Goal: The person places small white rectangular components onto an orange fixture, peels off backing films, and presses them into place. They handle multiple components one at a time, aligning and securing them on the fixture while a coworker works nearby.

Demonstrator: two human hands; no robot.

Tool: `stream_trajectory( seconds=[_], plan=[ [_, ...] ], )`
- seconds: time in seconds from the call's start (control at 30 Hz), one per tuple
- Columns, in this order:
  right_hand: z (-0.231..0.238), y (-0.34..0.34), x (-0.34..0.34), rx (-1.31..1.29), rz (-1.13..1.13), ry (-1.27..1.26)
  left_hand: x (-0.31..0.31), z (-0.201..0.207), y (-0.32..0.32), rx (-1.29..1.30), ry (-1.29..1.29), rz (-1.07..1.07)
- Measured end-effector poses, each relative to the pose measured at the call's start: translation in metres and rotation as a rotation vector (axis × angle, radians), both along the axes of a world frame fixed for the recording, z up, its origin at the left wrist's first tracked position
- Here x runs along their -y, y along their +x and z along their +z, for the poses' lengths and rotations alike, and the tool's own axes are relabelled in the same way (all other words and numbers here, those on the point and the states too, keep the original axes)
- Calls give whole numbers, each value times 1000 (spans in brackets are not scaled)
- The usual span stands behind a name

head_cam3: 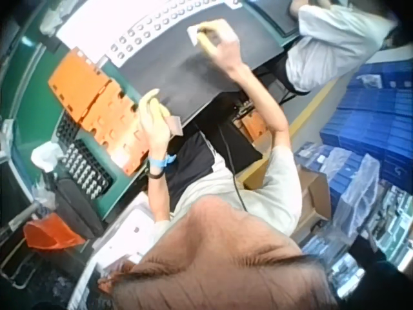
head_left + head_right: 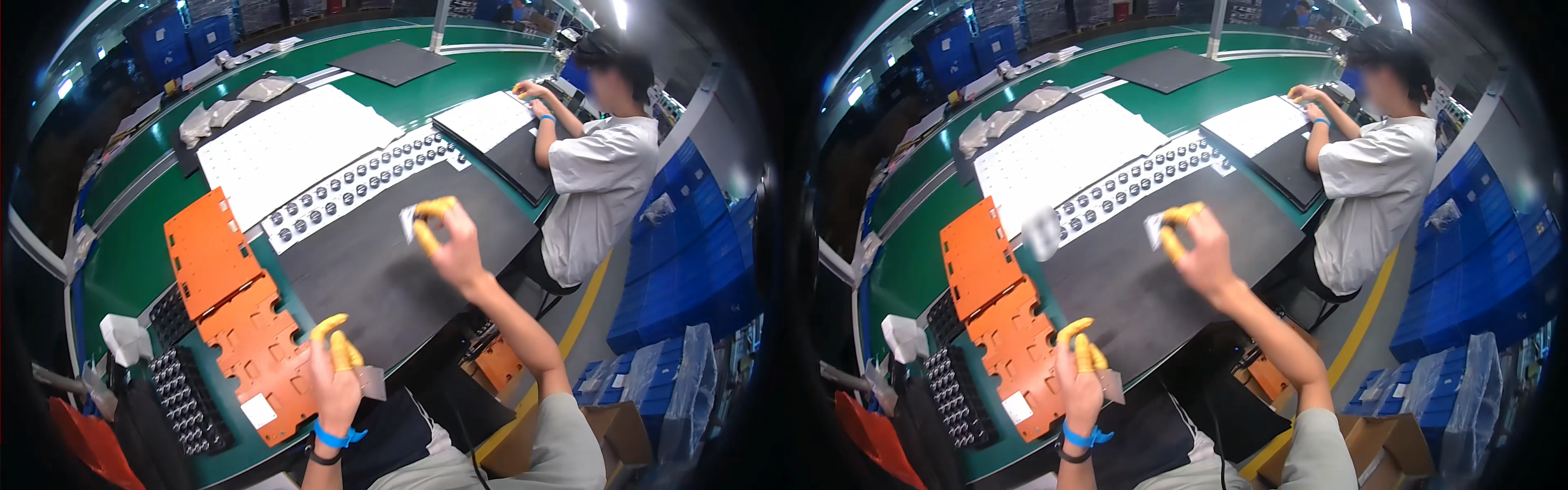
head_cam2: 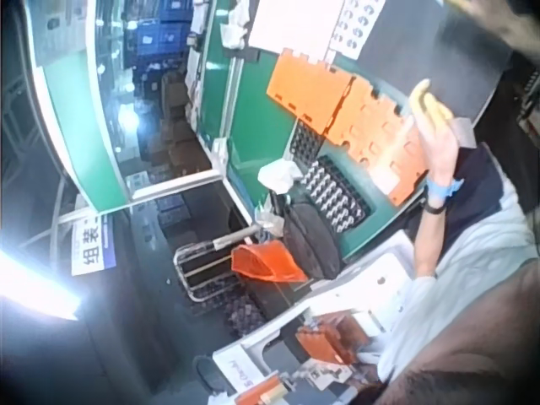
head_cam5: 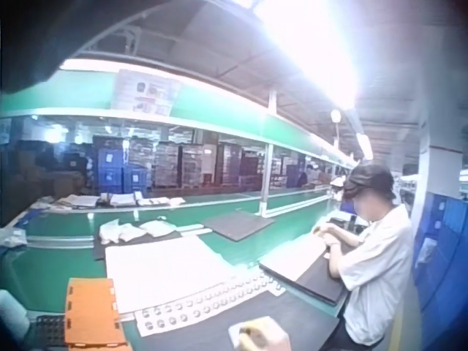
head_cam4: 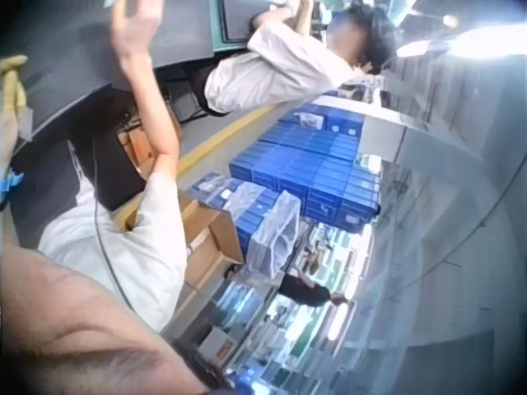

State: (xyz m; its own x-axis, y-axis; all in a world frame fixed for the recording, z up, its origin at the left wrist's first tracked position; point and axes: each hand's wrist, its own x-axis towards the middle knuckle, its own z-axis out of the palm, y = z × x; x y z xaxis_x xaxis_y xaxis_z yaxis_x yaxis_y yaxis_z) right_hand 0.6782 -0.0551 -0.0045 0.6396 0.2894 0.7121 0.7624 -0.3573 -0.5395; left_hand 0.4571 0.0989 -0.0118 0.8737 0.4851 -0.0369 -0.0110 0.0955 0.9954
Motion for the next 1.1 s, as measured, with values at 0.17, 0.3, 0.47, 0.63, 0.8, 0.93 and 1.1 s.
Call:
stream_trajectory(
  seconds=[0.17,0.3,0.47,0.63,0.8,0.93,1.1],
  plan=[
    [-47,136,50,108,-339,-311,-5,-4,-3,-2,-95,30],
    [-61,184,63,219,-391,-446,-7,-5,-4,1,-96,33],
    [-63,201,66,230,-404,-492,-6,-8,-6,13,-89,29],
    [-63,206,67,242,-358,-507,-10,-10,-11,3,-118,-26],
    [-61,206,63,264,-365,-521,-9,-8,-11,7,-101,-41],
    [-62,208,58,265,-378,-525,-9,-12,-12,10,-101,-22],
    [-61,209,62,269,-371,-526,-9,-12,-13,4,-77,-29]
  ],
)
